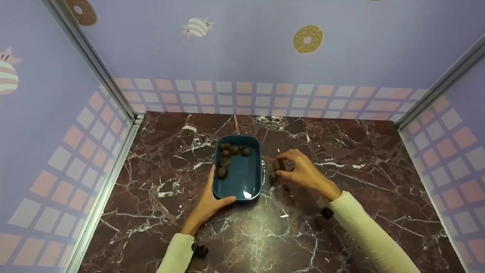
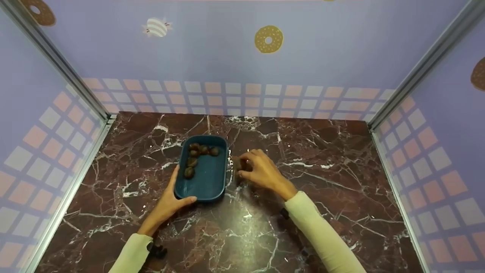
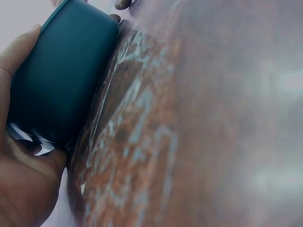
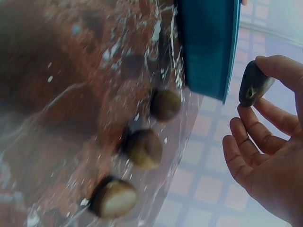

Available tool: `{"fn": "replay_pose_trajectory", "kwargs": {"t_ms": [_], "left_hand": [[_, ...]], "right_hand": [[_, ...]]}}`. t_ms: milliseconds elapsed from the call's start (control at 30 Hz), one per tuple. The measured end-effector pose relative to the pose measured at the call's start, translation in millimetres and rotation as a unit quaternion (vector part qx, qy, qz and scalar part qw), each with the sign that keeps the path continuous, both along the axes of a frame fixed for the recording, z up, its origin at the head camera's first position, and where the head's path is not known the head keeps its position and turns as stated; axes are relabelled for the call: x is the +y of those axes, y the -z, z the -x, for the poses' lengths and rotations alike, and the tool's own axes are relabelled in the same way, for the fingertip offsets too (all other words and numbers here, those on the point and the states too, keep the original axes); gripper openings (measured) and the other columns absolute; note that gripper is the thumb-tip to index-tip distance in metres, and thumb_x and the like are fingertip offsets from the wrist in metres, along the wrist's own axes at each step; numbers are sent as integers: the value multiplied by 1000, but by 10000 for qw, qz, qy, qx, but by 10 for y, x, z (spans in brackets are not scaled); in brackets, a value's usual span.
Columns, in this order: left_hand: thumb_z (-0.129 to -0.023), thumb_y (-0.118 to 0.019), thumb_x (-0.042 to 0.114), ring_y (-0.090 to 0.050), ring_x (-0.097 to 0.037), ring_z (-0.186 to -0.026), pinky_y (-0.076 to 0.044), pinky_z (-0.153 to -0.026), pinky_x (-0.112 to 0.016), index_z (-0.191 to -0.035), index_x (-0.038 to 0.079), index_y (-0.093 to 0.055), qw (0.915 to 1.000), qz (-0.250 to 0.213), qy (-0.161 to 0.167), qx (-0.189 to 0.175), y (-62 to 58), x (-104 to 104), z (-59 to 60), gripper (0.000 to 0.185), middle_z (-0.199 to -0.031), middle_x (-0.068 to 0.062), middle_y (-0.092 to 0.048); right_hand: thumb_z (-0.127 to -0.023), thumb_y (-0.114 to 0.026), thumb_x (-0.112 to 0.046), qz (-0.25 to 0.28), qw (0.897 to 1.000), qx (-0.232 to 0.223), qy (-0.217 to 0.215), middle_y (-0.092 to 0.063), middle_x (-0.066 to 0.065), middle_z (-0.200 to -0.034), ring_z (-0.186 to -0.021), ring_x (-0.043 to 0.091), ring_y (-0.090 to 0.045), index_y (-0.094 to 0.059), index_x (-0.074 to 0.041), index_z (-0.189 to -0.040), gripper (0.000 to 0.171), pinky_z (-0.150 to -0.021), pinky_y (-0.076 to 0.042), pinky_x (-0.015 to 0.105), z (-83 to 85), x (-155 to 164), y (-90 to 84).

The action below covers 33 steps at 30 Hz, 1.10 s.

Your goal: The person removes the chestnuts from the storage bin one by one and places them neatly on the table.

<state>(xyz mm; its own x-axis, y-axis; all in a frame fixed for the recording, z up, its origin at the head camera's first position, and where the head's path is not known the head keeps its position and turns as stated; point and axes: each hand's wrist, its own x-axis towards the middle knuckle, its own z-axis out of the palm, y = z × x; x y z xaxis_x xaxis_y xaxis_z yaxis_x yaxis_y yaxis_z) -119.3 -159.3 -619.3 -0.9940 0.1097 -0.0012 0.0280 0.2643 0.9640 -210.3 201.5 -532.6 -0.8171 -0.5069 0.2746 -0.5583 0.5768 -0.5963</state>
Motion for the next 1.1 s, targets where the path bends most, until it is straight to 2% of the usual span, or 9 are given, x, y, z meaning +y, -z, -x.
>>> {"fn": "replay_pose_trajectory", "kwargs": {"t_ms": [300, 467, 567, 733, 900, 1100], "left_hand": [[-85, -98, 30, -13, -40, -168, -15, -131, -69, -180, 25, -7, 9999, -101, -41, -76, 3, 10, -28, 132, -184, -15, -10], [-84, -99, 33, -11, -38, -169, -14, -132, -66, -180, 26, -6, 9997, -210, -8, -87, 17, 15, -43, 134, -184, -14, -9], [-84, -99, 36, -10, -37, -169, -13, -133, -65, -180, 25, -5, 9996, -256, 32, -93, 29, 15, -47, 135, -185, -14, -7], [-83, -100, 37, -12, -40, -168, -14, -132, -68, -180, 24, -7, 9998, -183, -8, -10, 21, 10, -34, 135, -184, -16, -9], [-83, -100, 39, -13, -38, -169, -14, -132, -66, -180, 26, -8, 10000, -34, 3, 9, 9, 7, -15, 134, -184, -13, -10], [-82, -100, 41, -13, -38, -168, -16, -132, -65, -180, 27, -7, 10000, -4, 24, -7, 4, -3, -8, 135, -184, -14, -11]], "right_hand": [[-86, -93, -8, 274, 9981, -287, 467, -75, 17, -120, -113, 40, -67, -77, 5, -127, 45, -101, -54, 59, 33, 342, 29], [-87, -92, -4, 438, 9955, -513, 668, -74, 20, -120, -111, 48, -66, -75, 8, -128, 46, -97, -56, 63, 30, 503, 65], [-87, -91, -2, 501, 9934, -644, 800, -73, 20, -120, -111, 47, -66, -75, 7, -128, 44, -97, -58, 63, 18, 582, 93], [-87, -91, -1, 469, 9928, -528, 967, -75, 18, -117, -115, 45, -66, -77, 5, -125, 42, -102, -53, 63, 13, 715, 170], [-86, -93, -1, 415, 9921, -437, 1098, -76, 19, -118, -116, 42, -68, -77, 5, -124, 42, -106, -50, 60, -7, 870, 267], [-89, -91, -3, 304, 9904, -494, 1251, -75, 24, -123, -117, 46, -68, -75, 8, -128, 44, -104, -52, 64, -56, 1003, 366]]}}
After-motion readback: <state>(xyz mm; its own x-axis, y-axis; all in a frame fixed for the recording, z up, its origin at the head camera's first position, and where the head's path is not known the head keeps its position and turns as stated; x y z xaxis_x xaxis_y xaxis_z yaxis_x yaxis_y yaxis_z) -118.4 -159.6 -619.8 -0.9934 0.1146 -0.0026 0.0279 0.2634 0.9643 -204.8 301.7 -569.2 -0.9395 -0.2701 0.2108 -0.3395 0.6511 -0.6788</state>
